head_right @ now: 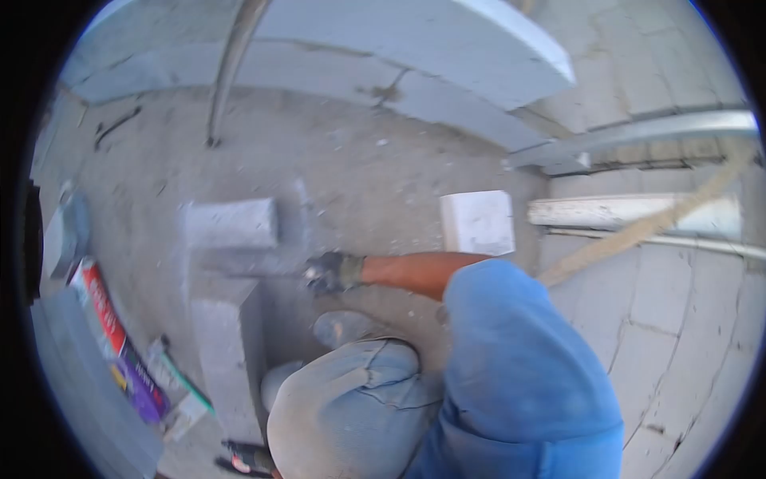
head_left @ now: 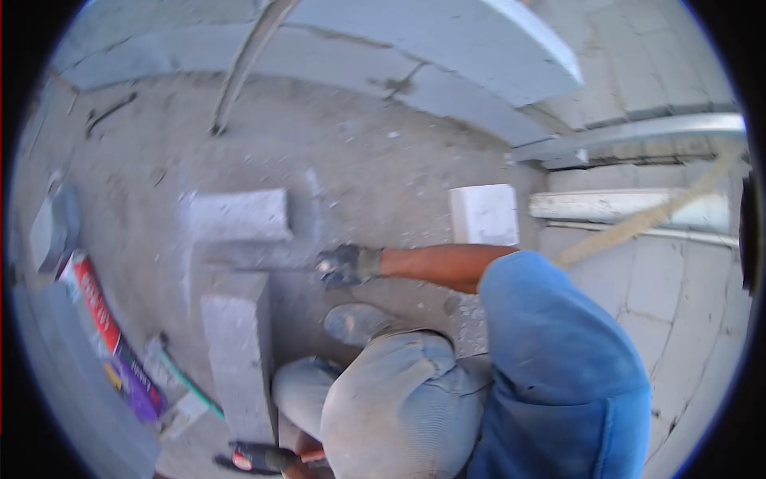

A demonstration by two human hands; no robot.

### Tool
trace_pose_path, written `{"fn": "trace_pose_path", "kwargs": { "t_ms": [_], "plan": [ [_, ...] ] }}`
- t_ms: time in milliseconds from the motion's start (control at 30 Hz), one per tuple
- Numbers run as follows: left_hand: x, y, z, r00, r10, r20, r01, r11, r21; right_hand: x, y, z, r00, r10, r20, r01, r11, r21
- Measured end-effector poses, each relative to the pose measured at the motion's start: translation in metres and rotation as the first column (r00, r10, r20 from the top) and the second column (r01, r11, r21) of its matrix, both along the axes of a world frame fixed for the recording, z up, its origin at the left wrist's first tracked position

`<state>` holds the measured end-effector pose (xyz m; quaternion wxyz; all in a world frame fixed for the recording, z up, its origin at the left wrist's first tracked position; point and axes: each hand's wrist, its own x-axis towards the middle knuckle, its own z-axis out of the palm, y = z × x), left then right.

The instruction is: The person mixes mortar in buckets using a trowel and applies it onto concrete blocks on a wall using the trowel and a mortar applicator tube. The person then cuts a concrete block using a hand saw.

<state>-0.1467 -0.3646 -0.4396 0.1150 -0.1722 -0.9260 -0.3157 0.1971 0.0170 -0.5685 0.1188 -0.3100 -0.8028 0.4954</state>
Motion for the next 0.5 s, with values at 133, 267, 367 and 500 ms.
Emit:
{"fn": "trace_pose_path", "kwargs": {
  "t_ms": [133,267,367,500],
  "plan": [
    [-0.031,-0.086,-0.057,0.821,-0.498,-0.277,-0.153,0.276,-0.949,0.016,-0.004,0.029,0.954,0.05,0.295,-0.035,0.998,-0.055],
    [-0.035,-0.082,-0.055,1.0,-0.014,0.018,0.023,0.715,-0.699,0.048,-0.011,0.049,0.976,0.001,0.218,-0.014,0.998,0.058],
    [-0.026,-0.059,-0.037,0.991,-0.109,0.076,0.132,0.848,-0.514,0.1,-0.033,0.081,0.855,0.02,0.518,0.036,0.994,-0.098],
    [0.007,0.092,0.076,0.788,-0.615,0.015,0.549,0.692,-0.47,0.167,-0.092,0.112,0.658,0.294,0.693,-0.034,0.931,-0.363]
  ]
}}
